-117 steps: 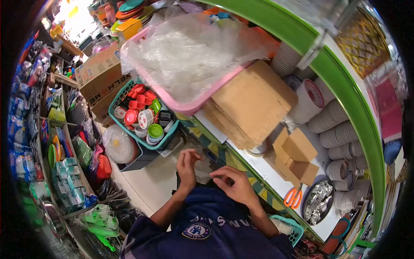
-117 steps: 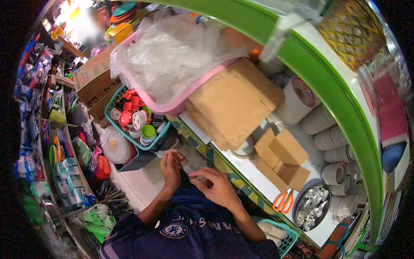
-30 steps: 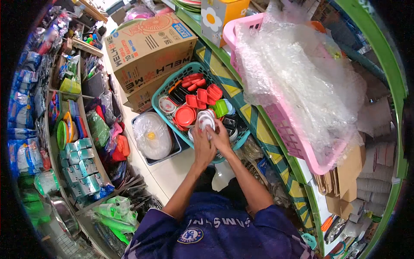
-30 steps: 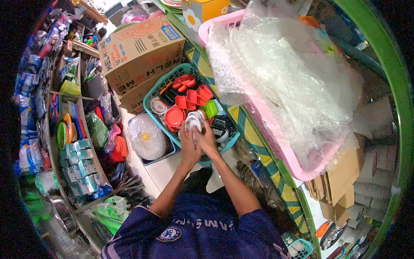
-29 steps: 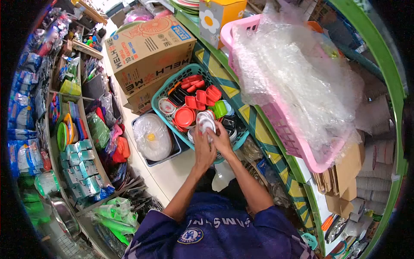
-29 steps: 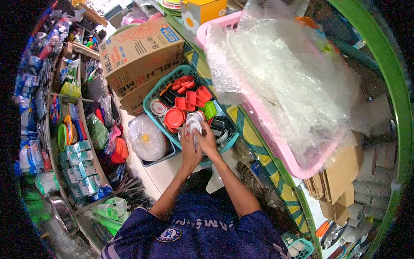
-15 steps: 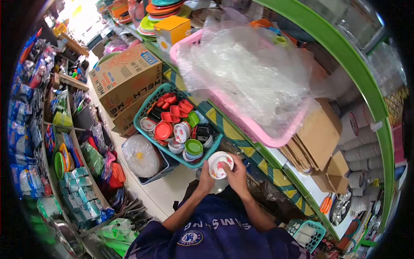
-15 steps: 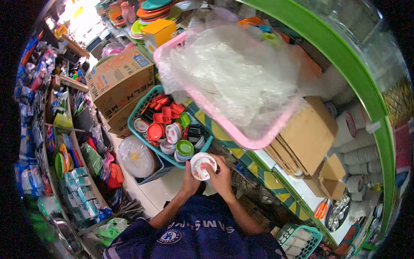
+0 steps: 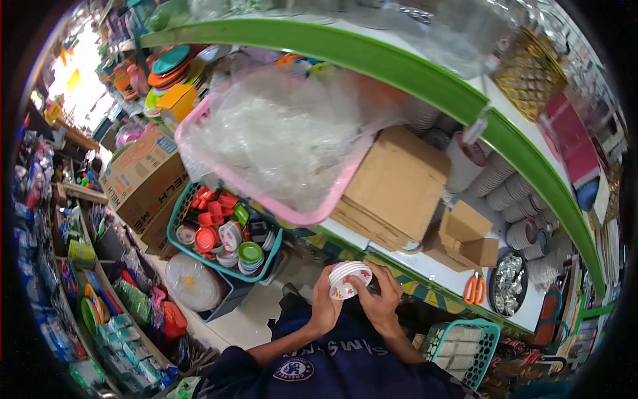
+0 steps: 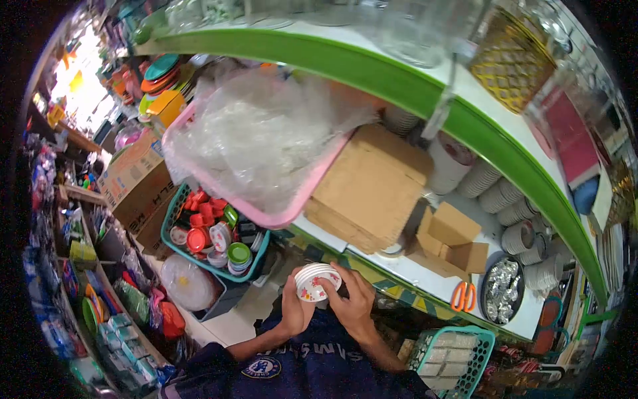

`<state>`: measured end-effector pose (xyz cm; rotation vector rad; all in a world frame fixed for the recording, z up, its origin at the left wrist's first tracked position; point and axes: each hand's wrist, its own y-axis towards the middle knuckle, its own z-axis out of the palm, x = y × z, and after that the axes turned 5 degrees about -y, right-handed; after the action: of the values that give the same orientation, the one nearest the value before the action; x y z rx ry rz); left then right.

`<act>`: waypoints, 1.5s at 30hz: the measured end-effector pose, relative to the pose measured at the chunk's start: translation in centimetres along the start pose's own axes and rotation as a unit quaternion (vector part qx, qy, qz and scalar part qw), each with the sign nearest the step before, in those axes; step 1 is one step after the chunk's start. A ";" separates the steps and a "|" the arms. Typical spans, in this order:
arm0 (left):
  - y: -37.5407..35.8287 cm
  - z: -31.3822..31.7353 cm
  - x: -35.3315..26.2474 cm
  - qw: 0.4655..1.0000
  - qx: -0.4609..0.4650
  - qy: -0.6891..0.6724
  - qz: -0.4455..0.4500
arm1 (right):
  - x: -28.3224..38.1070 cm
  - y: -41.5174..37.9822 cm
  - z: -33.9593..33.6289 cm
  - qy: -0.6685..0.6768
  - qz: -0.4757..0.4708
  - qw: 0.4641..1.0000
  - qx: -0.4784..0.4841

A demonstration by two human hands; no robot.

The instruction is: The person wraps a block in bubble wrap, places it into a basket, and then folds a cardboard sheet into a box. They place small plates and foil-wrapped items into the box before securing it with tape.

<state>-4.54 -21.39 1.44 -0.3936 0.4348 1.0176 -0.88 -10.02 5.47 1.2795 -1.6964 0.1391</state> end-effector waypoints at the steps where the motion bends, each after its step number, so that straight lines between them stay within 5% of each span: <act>1: 0.2 0.6 0.6 1.000 0.008 0.001 -0.005 | -0.4 0.1 -0.6 -0.013 -0.009 1.000 -0.026; 10: 1.9 6.1 3.8 0.999 0.001 0.014 -0.048 | -2.4 1.4 -6.1 -0.058 -0.057 0.989 -0.127; 16: 1.7 10.1 4.3 0.997 0.039 0.007 -0.064 | -3.9 0.8 -9.6 0.077 -0.010 0.989 -0.122; 22: 2.3 12.2 2.9 0.964 0.095 -0.018 -0.248 | -5.0 -0.6 -12.7 0.299 0.054 0.938 -0.168; 28: 4.0 13.3 2.9 0.951 0.155 0.046 -0.264 | -6.9 -1.1 -15.8 0.293 0.131 0.923 -0.212; 36: 4.7 12.0 3.6 0.942 0.182 -0.060 -0.275 | -9.0 -1.8 -16.8 0.335 0.191 0.885 -0.262; 45: 4.4 12.1 4.3 0.944 0.191 0.020 -0.267 | -9.8 -1.9 -17.2 0.315 0.203 0.899 -0.229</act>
<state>-4.42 -10.07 8.99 -0.1640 0.5148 0.3828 10.97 5.86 6.43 0.4388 -1.2900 0.3383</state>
